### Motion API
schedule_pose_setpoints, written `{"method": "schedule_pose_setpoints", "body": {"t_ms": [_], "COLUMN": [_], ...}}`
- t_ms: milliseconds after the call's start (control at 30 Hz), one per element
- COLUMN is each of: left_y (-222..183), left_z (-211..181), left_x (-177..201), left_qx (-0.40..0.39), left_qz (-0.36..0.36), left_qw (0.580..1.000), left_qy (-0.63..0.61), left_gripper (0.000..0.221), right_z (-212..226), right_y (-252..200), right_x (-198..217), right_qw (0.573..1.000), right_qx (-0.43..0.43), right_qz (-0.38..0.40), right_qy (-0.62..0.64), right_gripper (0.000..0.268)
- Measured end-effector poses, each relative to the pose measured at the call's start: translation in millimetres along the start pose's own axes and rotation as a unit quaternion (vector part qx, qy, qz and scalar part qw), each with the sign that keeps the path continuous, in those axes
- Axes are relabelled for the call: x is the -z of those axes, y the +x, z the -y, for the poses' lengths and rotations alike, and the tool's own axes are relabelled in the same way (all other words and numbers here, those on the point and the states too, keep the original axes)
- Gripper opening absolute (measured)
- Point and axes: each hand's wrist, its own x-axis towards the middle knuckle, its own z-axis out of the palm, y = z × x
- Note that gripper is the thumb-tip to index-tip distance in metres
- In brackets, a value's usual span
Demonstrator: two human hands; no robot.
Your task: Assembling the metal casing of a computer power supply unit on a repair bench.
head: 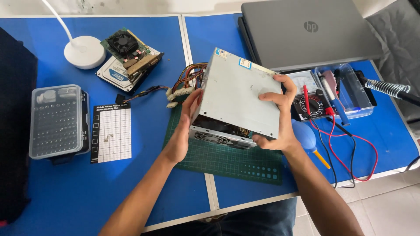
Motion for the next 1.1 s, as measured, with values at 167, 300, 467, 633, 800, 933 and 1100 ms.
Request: {"method": "schedule_pose_setpoints", "body": {"t_ms": [167, 300, 467, 633, 800, 933, 1100], "left_y": [-2, -2, -2, -5, -5, 3, 14], "left_z": [-7, 1, 3, 14, 15, -10, -2], "left_x": [-7, -12, -24, -19, 6, 10, 10], "left_qx": [0.004, 0.019, 0.034, 0.035, 0.018, 0.049, 0.075], "left_qz": [0.01, 0.022, 0.031, 0.034, 0.069, 0.064, -0.046], "left_qw": [1.0, 0.999, 0.995, 0.992, 0.997, 0.997, 0.978], "left_qy": [-0.023, -0.038, -0.086, -0.114, -0.027, -0.006, 0.187], "left_gripper": [0.073, 0.075, 0.076, 0.066, 0.074, 0.067, 0.076], "right_z": [2, 9, 26, 51, 45, 43, 44], "right_y": [4, 7, 16, 25, 26, 25, 27], "right_x": [0, 1, -5, -12, -8, -7, -3], "right_qw": [1.0, 0.999, 0.997, 0.996, 0.995, 0.996, 0.998], "right_qx": [0.011, -0.008, -0.046, -0.058, -0.067, -0.057, -0.041], "right_qz": [0.002, -0.015, -0.048, -0.055, -0.067, -0.071, -0.052], "right_qy": [0.018, 0.04, 0.048, 0.037, 0.03, 0.024, -0.012], "right_gripper": [0.073, 0.056, 0.042, 0.034, 0.025, 0.026, 0.03]}}
